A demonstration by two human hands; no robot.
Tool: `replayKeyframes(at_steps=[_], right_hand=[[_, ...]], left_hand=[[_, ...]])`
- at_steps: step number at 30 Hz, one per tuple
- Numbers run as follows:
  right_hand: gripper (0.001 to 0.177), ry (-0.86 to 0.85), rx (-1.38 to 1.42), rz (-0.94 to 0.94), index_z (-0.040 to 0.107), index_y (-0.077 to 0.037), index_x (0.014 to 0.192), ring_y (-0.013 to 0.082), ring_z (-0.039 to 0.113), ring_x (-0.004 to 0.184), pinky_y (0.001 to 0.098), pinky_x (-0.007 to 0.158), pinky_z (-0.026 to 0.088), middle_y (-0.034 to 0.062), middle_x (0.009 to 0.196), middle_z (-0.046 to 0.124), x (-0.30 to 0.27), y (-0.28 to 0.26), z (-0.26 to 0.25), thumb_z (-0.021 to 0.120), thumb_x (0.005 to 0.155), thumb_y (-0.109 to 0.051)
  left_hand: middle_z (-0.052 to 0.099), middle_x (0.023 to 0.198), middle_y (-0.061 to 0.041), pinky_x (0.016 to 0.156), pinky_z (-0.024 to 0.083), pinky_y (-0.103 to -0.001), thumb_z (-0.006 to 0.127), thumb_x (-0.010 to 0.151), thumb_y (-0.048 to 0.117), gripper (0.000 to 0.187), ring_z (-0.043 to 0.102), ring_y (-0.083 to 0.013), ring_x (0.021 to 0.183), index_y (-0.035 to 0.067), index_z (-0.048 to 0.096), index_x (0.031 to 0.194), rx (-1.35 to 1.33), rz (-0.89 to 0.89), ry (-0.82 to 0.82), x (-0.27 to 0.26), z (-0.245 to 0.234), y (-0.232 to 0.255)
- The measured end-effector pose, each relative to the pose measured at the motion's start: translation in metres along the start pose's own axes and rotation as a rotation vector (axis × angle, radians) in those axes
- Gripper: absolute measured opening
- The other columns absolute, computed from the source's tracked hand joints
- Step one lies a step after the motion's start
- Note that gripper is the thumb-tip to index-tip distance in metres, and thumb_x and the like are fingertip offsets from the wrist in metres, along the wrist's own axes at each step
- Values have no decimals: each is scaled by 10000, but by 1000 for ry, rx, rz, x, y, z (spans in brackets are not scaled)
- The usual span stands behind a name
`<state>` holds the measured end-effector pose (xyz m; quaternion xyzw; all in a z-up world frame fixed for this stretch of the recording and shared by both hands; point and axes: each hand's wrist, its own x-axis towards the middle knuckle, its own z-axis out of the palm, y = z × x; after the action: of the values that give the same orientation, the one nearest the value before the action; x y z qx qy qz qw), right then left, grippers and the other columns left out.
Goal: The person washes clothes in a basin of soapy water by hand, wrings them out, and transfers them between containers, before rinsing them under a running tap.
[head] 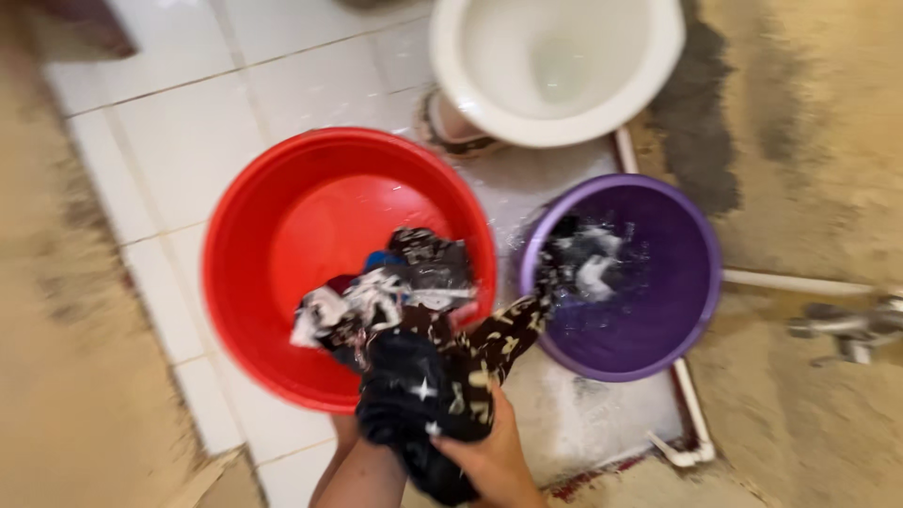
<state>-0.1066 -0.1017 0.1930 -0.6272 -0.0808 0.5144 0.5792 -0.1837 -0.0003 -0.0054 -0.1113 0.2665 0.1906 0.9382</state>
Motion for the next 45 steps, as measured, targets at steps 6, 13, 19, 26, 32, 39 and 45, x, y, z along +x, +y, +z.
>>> replayKeyframes(at_steps=[6,13,19,26,32,39,45], right_hand=[[642,-117,-430,-5,598,-22,1296,207,676,1111,342,987,533,102,1181,722,59,77,21,875,729,-142],[833,-412,-795,19,434,-96,1525,307,467,1369,412,1127,374,180,1465,493,143,193,2,826,813,-276],[520,373,-981,-494,611,-87,1353,285,542,1342,404,1174,429,154,1372,606,145,133,-85,712,846,-143],[539,568,-167,148,464,-97,1425,175,614,1055,311,893,503,87,1249,616,215,128,-223,685,936,-148],[243,573,-159,-227,673,-13,1103,105,568,825,238,706,468,40,993,646,198,124,-205,594,898,92],[309,402,-70,37,635,-48,1075,156,673,858,285,735,570,82,992,703,62,72,-57,561,828,121],[370,-161,-255,-134,661,-92,1074,237,665,973,348,843,527,73,1043,695,26,43,13,591,772,110]], left_hand=[[713,1185,-107,963,495,-402,491,1011,385,447,630,-271,1115,61,632,1284,-14,180,201,-50,-79,59],[688,1197,-118,945,493,-466,533,988,352,450,598,-302,1140,31,642,1286,265,437,889,-87,-192,105],[627,1333,-28,958,450,-536,563,949,389,448,581,-241,1197,193,586,1351,631,257,1000,-44,-180,68],[661,1343,-39,1002,451,-530,514,969,424,456,598,-241,1245,214,589,1366,736,41,633,51,-126,-12],[562,1441,-25,1032,423,-590,547,916,492,542,535,-229,1304,246,548,1399,732,-193,672,80,-27,-52],[561,1383,-146,1001,441,-577,628,882,542,740,544,-342,1245,145,448,1480,267,-163,476,43,11,-26],[692,1234,-96,934,576,-354,508,954,57,493,691,-214,1076,78,499,1446,705,-128,298,-36,-33,31]])
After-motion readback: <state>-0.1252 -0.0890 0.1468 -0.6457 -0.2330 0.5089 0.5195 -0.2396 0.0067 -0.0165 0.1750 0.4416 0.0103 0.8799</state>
